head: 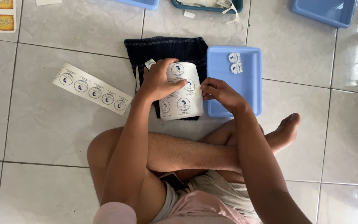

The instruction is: Peeling circular stickers from a tray and applying them to a white cylindrical container while sitting on the floor.

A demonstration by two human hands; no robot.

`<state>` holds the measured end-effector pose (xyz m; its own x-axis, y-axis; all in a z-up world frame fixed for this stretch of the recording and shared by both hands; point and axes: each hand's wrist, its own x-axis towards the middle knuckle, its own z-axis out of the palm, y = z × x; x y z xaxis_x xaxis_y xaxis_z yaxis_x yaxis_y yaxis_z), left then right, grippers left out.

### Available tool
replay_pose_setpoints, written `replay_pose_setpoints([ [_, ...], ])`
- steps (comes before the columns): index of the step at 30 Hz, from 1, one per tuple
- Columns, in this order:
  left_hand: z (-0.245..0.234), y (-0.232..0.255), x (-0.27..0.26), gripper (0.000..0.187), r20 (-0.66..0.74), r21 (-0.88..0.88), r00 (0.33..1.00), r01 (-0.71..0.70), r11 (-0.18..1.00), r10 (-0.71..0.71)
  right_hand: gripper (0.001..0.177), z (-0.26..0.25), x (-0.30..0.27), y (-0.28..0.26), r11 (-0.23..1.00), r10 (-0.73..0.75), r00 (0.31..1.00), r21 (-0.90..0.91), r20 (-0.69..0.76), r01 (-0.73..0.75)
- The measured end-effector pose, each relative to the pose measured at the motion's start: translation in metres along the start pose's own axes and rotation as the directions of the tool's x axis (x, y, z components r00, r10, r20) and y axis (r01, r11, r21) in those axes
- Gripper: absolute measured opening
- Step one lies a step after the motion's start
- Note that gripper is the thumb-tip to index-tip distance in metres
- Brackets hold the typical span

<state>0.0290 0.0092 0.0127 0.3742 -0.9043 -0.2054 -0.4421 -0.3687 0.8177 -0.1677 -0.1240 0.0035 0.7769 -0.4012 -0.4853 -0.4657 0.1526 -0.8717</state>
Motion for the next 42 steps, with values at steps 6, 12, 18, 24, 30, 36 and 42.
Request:
replay_pose_setpoints([
  [6, 0.003, -0.003, 0.004, 0.071, -0.001, 0.008, 1.000, 0.010, 1.000, -0.010, 0.019, 0.001, -0.002, -0.004, 1.000, -0.001, 1.000, -0.011, 0.006, 0.001],
  [12, 0.000, -0.001, 0.002, 0.072, 0.009, 0.002, 1.000, 0.006, 1.000, -0.006, 0.019, 0.000, 0.000, -0.002, 1.000, -0.008, 1.000, -0.014, 0.010, 0.008],
  [18, 0.009, -0.024, 0.012, 0.067, 0.030, -0.023, 1.000, 0.002, 1.000, -0.001, 0.017, 0.002, -0.001, -0.005, 1.000, -0.007, 1.000, -0.013, 0.004, 0.007],
  [24, -0.002, -0.001, 0.001, 0.074, 0.053, 0.068, 0.997, -0.059, 0.996, 0.056, 0.019, 0.001, 0.000, -0.005, 0.999, -0.006, 1.000, -0.048, 0.010, 0.007],
  [30, 0.004, -0.010, 0.004, 0.078, 0.040, 0.091, 0.997, -0.070, 0.993, 0.067, 0.019, 0.002, -0.002, -0.010, 0.999, -0.010, 1.000, -0.047, 0.029, 0.012],
  [36, 0.003, -0.011, 0.004, 0.077, 0.040, 0.079, 0.997, -0.062, 0.995, 0.059, 0.020, 0.002, 0.000, -0.007, 0.999, -0.022, 0.999, -0.039, 0.042, 0.023],
  [42, 0.004, -0.013, 0.006, 0.075, 0.054, 0.074, 0.998, -0.049, 0.996, 0.045, 0.021, 0.002, -0.002, -0.009, 0.999, -0.026, 0.998, -0.037, 0.048, 0.028],
])
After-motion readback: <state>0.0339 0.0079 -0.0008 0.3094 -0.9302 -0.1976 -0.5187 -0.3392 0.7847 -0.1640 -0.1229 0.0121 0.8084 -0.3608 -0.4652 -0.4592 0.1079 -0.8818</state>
